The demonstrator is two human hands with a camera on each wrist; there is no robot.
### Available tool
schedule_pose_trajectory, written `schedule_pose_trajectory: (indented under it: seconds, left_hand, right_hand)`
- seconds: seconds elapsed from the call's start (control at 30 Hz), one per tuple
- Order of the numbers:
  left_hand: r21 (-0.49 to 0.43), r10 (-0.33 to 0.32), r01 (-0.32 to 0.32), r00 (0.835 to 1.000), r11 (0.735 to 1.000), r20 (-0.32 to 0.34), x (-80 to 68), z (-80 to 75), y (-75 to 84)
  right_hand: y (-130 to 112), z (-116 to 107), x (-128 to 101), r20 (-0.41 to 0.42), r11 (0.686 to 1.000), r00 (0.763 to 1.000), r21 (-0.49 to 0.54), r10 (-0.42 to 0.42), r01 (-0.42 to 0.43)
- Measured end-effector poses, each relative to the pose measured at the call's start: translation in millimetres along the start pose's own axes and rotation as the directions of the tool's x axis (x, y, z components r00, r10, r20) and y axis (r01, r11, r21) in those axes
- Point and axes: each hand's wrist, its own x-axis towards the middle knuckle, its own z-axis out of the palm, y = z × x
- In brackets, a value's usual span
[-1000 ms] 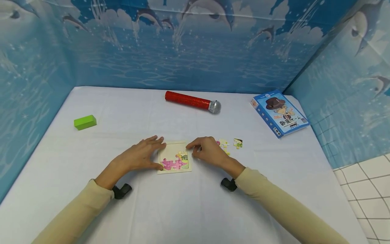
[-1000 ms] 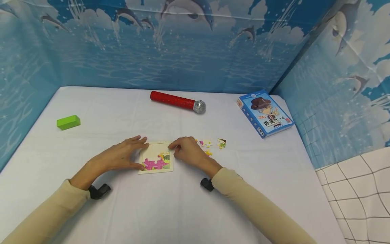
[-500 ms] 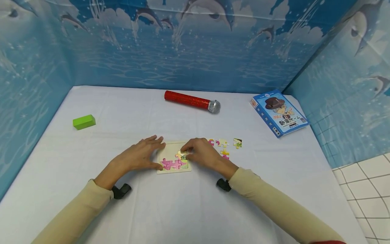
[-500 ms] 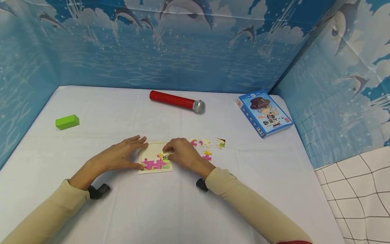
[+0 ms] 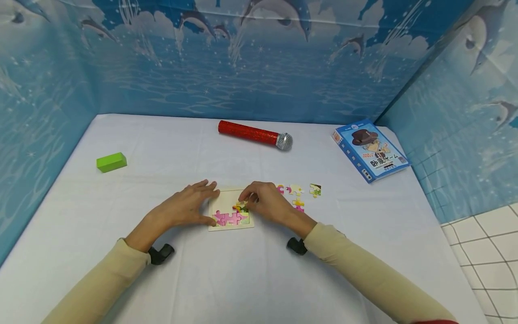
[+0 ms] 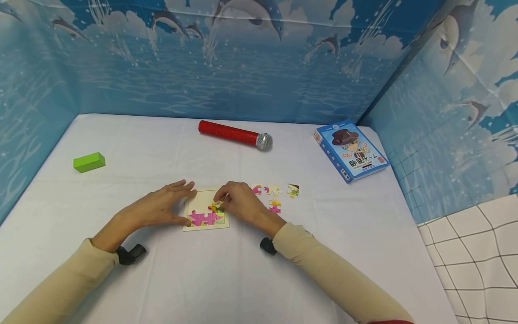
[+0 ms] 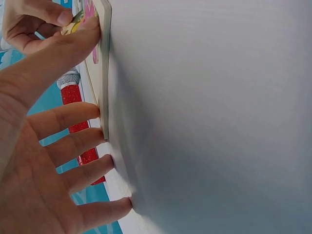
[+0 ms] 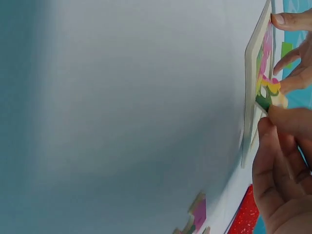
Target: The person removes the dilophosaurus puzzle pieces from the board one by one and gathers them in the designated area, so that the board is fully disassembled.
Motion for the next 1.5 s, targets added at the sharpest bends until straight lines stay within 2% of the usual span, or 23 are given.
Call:
schedule_pose_trajectory:
  seconds: [0.23, 0.33, 0.53, 1.07, 1.3, 1.5]
  left_hand:
    - [0.001, 0.014, -0.014, 1.000, 1.000, -0.010, -1.3, 0.8, 0.0]
    - [0.003, 0.027, -0.027, 1.000, 1.000, -0.016, -1.7, 1.3, 0.1]
    - [0.002, 0.026, -0.026, 0.999, 1.000, -0.021, -1.2, 2.5, -0.1]
    - [0.001, 0.007, -0.007, 1.000, 1.000, -0.014, -1.3, 3.8, 0.0]
    - [0.001, -0.006, 0.006, 1.000, 1.000, -0.013, -1.3, 3.5, -0.1]
    - [-0.003, -0.002, 0.002, 1.000, 1.000, -0.013, -2.2, 3.3, 0.9]
  right_hand:
    - [-0.2, 3.3, 3.0, 0.100, 1.000, 0.995, 0.023, -0.019, 0.017]
    - [-1.0, 6.2, 4.6, 0.137, 1.000, 0.991, -0.009, -0.008, 0.009]
    - [-3.7, 7.6, 5.1, 0.125, 0.997, 0.992, -0.080, -0.008, 0.018]
    - [-8.5, 8.0, 4.8, 0.111, 0.987, 0.993, -0.157, -0.024, 0.042]
    - [-12.7, 12.3, 3.1, 0.118, 0.967, 0.992, -0.244, -0.049, 0.077]
    - [-11.1, 7.2, 4.6, 0.144, 0.973, 0.989, -0.219, -0.037, 0.069]
